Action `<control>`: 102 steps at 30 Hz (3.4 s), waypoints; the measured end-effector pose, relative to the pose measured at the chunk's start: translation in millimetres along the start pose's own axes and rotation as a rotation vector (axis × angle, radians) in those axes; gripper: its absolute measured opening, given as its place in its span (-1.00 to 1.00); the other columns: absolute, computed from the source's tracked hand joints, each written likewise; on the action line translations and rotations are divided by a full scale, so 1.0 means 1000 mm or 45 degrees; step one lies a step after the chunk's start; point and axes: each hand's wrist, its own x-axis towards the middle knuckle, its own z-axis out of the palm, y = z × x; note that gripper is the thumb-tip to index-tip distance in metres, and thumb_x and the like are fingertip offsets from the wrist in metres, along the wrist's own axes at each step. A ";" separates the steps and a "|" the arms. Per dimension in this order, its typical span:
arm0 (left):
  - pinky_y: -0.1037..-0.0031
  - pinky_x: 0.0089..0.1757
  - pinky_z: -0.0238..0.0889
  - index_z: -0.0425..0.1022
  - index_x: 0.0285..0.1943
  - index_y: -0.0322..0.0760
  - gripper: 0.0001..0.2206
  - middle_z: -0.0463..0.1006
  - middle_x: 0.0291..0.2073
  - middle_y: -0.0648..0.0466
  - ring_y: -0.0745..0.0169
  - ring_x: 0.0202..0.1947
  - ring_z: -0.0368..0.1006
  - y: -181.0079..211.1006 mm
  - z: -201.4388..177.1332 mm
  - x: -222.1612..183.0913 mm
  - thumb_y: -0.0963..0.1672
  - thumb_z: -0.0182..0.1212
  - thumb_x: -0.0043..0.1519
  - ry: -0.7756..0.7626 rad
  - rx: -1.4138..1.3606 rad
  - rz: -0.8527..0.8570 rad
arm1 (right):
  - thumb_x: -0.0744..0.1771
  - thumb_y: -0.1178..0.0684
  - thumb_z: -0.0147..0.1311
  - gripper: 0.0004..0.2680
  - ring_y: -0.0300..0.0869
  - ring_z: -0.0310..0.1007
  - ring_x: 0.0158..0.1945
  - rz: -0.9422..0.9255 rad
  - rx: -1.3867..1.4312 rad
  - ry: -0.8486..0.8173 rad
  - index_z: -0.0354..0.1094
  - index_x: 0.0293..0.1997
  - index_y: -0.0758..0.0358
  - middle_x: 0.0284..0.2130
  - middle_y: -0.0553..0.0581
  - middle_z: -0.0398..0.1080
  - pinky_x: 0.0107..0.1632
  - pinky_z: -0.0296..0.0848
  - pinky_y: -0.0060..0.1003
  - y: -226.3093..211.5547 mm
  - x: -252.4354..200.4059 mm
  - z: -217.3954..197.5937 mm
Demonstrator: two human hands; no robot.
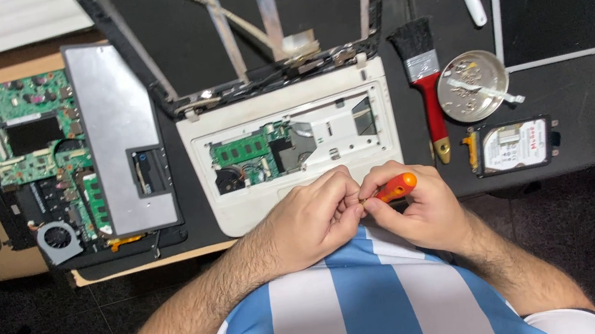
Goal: The person is disassembling a laptop by removing internal screws with a precision screwdriver and extracting the hard drive.
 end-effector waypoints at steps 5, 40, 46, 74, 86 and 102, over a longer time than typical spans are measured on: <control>0.13 -0.39 0.61 0.40 -0.06 -0.21 -0.81 0.49 -0.35 -0.01 -0.21 -0.40 0.72 0.004 -0.007 -0.026 -0.11 0.15 0.66 0.064 0.133 0.112 | 0.45 0.17 0.36 -0.96 -0.08 0.61 -0.41 -0.158 -0.088 0.041 0.66 -0.09 0.32 -0.39 0.16 0.67 -0.26 0.67 -0.18 0.007 -0.013 0.023; 0.51 -0.36 0.69 0.60 0.05 -0.37 -0.92 0.57 -0.23 0.05 0.26 -0.41 0.80 -0.009 0.026 -0.073 -0.21 0.30 0.62 0.437 -0.347 0.056 | 0.41 0.25 0.45 -0.81 -0.03 0.86 -0.07 -0.213 0.442 0.188 0.44 -0.04 0.18 -0.06 0.42 0.73 0.03 0.85 -0.20 0.011 -0.044 0.044; 0.49 -0.38 0.72 0.60 0.03 -0.40 -0.90 0.57 -0.25 0.04 0.26 -0.42 0.80 -0.004 0.032 -0.055 -0.22 0.27 0.62 0.365 -0.401 -0.012 | 0.39 0.29 0.48 -0.78 0.03 0.89 -0.02 -0.222 0.464 0.203 0.46 -0.03 0.15 -0.02 0.41 0.76 0.09 0.86 -0.14 0.007 -0.047 0.035; 0.06 -0.06 0.18 0.74 -0.02 0.03 -0.86 0.58 -0.16 0.21 0.01 -0.04 0.42 -0.014 0.046 0.139 -0.21 0.47 0.39 -0.118 1.431 0.369 | 0.50 0.05 0.49 -0.71 0.13 0.45 0.23 0.041 -1.618 0.194 0.73 0.45 -0.03 0.15 0.00 0.62 0.24 0.36 0.13 0.011 -0.041 -0.236; 0.01 -0.14 0.16 0.71 0.01 -0.09 -0.93 0.63 -0.12 0.11 -0.05 -0.11 0.44 0.006 0.050 0.142 -0.11 0.52 0.46 -0.028 1.294 0.342 | 0.52 -0.22 0.82 -0.35 0.57 0.39 0.38 0.018 -1.673 0.672 0.43 0.55 0.56 0.38 0.66 0.49 0.40 0.28 0.32 0.050 0.145 -0.345; 0.13 0.14 0.33 0.74 0.02 -0.01 -0.91 0.72 -0.11 0.16 0.03 0.06 0.65 0.043 0.005 0.104 -0.04 0.41 0.55 0.009 0.605 0.297 | 0.35 -0.23 0.71 -0.37 0.53 0.39 0.32 0.158 -1.711 0.637 0.49 0.44 0.43 0.30 0.55 0.54 0.25 0.30 0.43 0.032 0.167 -0.344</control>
